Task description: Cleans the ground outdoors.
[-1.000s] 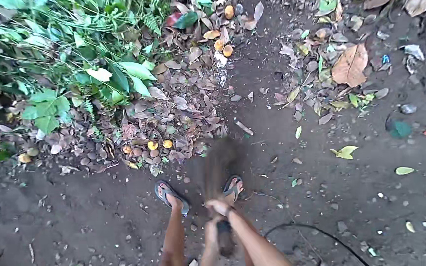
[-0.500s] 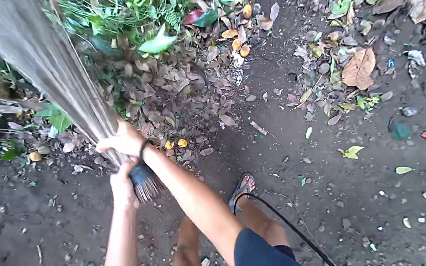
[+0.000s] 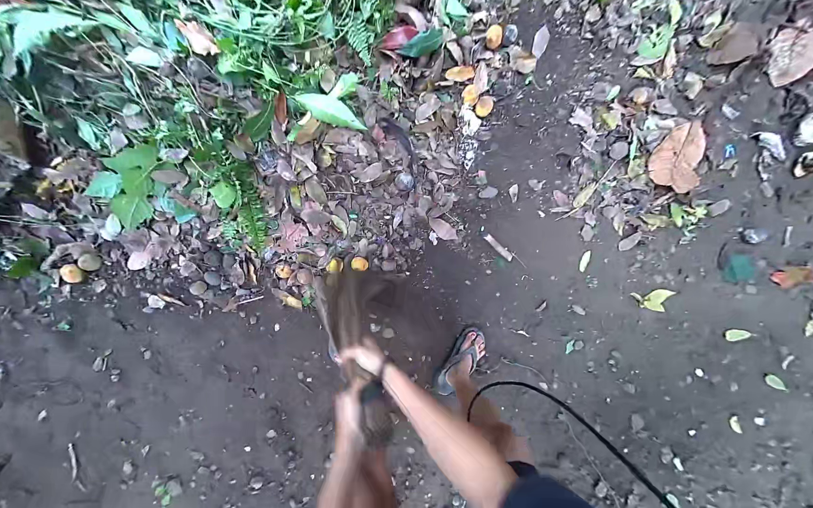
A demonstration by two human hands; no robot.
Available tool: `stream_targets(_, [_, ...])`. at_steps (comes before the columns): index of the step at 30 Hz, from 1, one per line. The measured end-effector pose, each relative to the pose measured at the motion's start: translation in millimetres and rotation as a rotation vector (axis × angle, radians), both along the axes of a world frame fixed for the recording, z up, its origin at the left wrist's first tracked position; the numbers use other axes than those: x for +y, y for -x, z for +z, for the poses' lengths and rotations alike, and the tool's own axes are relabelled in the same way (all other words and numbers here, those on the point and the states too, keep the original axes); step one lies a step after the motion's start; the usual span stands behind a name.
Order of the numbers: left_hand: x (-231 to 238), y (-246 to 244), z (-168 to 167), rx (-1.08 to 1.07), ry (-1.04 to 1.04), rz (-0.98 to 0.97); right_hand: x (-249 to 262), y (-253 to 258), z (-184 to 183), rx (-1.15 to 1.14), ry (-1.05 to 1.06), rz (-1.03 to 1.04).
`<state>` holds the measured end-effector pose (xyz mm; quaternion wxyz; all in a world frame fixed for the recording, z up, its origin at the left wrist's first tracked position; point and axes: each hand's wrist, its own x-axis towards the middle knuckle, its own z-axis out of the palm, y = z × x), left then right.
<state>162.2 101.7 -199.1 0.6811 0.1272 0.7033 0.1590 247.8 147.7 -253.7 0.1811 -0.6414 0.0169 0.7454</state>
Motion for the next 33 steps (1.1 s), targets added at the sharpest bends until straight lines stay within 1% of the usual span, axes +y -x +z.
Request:
stream_targets(2, [77, 15, 6, 0.116, -0.014, -0.013, 81, 21, 8, 0.015, -0.086, 0.0])
stream_targets(3, [100, 19, 11, 0.143, -0.031, -0.031, 105, 25, 13, 0.017, -0.127, -0.01])
stream_targets(5, [124, 21, 19, 0.2, -0.132, -0.072, 130, 30, 20, -0.002, -0.23, -0.029])
stream_targets(7, [149, 22, 20, 0.263, -0.301, -0.088, 161, 38, 18, -0.012, -0.449, -0.052])
stream_targets(8, [168, 22, 22, 0.28, -0.387, -0.065, 188, 40, 25, -0.018, -0.567, -0.034])
stream_targets(10, [203, 22, 38, 0.274, -0.515, 0.005, 238, 38, 60, -0.041, -0.731, 0.03])
stream_targets(11, [207, 22, 54, 0.254, -0.526, 0.019, 242, 38, 75, -0.028, -0.765, 0.027])
stream_targets(12, [199, 23, 72, 0.22, -0.49, -0.002, 227, 37, 85, -0.008, -0.782, -0.007])
stream_targets(13, [177, 22, 90, 0.171, -0.418, -0.037, 193, 35, 89, 0.009, -0.77, -0.054])
stream_targets(14, [144, 15, 106, 0.133, -0.319, -0.067, 148, 26, 98, 0.045, -0.68, -0.139])
stream_targets(15, [106, 7, 118, 0.09, -0.194, -0.094, 101, 14, 110, 0.034, -0.53, -0.233])
stream_targets(16, [65, -2, 125, 0.044, -0.048, -0.124, 54, 0, 123, -0.025, -0.355, -0.298])
stream_targets(17, [24, -9, 125, -0.011, 0.097, -0.143, 8, -13, 132, -0.111, -0.163, -0.305])
stream_targets(18, [-14, -18, 121, -0.063, 0.223, -0.162, -33, -27, 135, -0.193, 0.031, -0.268])
stream_targets(19, [-43, -29, 112, -0.102, 0.338, -0.181, -67, -39, 127, -0.256, 0.2, -0.226])
stream_targets(20, [-62, -37, 95, -0.121, 0.427, -0.208, -92, -48, 108, -0.292, 0.325, -0.206])
stream_targets(21, [-70, -41, 70, -0.118, 0.461, -0.248, -106, -53, 81, -0.297, 0.391, -0.2])
stream_targets(22, [-69, -40, 44, -0.098, 0.43, -0.289, -109, -52, 52, -0.276, 0.396, -0.187])
stream_targets(23, [-55, -33, 22, -0.073, 0.335, -0.319, -96, -46, 27, -0.241, 0.341, -0.165])
stream_targets(24, [-29, -22, 2, -0.054, 0.188, -0.326, -64, -37, 7, -0.215, 0.236, -0.142])
stream_targets(25, [2, -12, -20, -0.023, 0.042, -0.303, -19, -28, -7, -0.188, 0.116, -0.139])
stream_targets(26, [43, -4, -23, -0.003, -0.006, -0.251, 28, -15, -12, -0.145, 0.012, -0.166])
stream_targets(28, [124, 2, -10, 0.135, -0.057, -0.205, 113, 2, -5, -0.095, -0.136, -0.151])
stream_targets(29, [152, 2, -2, 0.189, -0.108, -0.183, 145, 7, -2, -0.078, -0.21, -0.105])
stream_targets(31, [177, 1, 8, 0.261, -0.303, -0.105, 186, 16, 4, -0.069, -0.409, -0.01])
stream_targets(33, [199, 6, 21, 0.263, -0.527, 0.022, 233, 27, 33, -0.016, -0.637, 0.045])
